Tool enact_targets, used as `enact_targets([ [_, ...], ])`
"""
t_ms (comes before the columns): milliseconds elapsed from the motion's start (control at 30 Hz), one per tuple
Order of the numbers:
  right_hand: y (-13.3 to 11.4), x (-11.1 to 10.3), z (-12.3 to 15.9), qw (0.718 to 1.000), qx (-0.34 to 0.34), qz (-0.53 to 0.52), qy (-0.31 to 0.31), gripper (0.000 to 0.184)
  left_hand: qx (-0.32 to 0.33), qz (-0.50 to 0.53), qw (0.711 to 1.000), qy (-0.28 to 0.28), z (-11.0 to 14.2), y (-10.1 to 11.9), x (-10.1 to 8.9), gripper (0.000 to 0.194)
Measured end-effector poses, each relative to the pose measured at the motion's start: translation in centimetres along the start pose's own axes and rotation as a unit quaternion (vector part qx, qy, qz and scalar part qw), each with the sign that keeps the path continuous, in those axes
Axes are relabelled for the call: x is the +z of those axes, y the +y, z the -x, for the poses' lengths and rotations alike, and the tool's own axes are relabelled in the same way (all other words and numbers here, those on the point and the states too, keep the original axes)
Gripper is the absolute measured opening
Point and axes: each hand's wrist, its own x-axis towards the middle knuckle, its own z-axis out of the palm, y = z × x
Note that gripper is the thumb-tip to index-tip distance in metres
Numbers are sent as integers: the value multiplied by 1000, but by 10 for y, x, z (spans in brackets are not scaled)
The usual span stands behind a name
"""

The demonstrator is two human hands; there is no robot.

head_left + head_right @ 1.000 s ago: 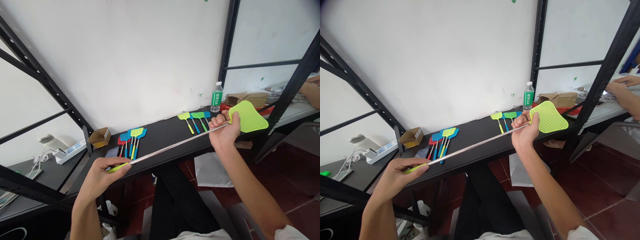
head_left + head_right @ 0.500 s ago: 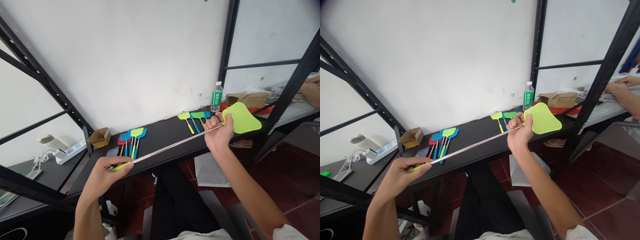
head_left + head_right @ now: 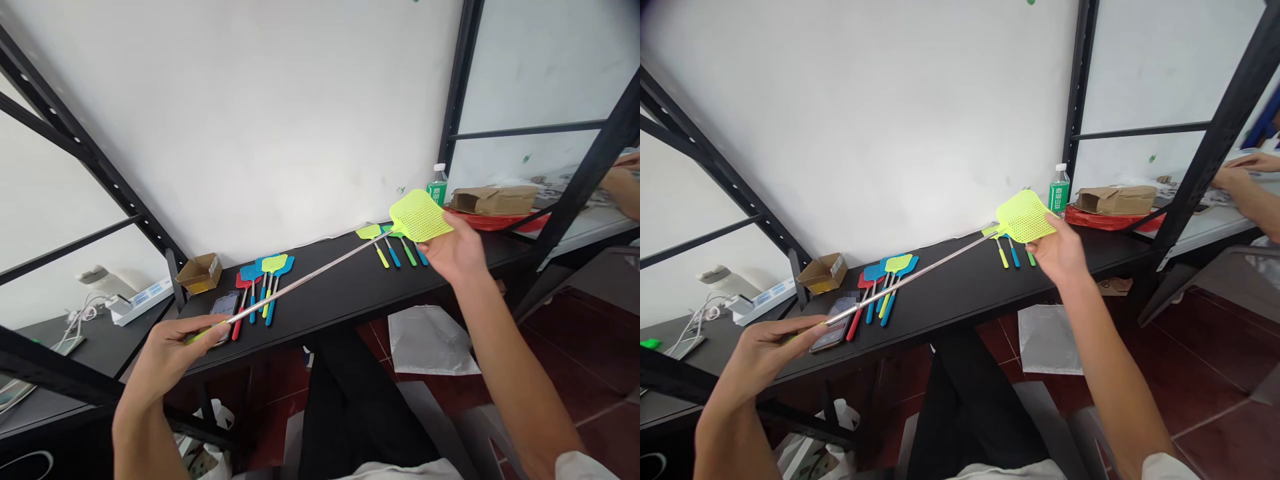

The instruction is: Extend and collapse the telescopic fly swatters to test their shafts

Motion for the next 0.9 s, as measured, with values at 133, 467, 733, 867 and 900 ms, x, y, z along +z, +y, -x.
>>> enact_targets([
  [133,-14,-24,-6,999,13,31,2,28,-12,-8,1000,-22,2,-8,-7,35],
  [467,-10,-58,0,978,142,138,-67,28,-45,15,991,-124,-4,-15,1,37],
  [733,-5,-57,7,972,185,124,-79,45,-68,34,985,-154,-5,-18,5,36],
  [867,-3,-57,5,967,194,129,-101,49,-59,36,986,-149,-6,-17,6,34],
  [900,-3,-57,5,968,196,127,-96,50,-55,37,987,-146,-6,-17,6,33],
])
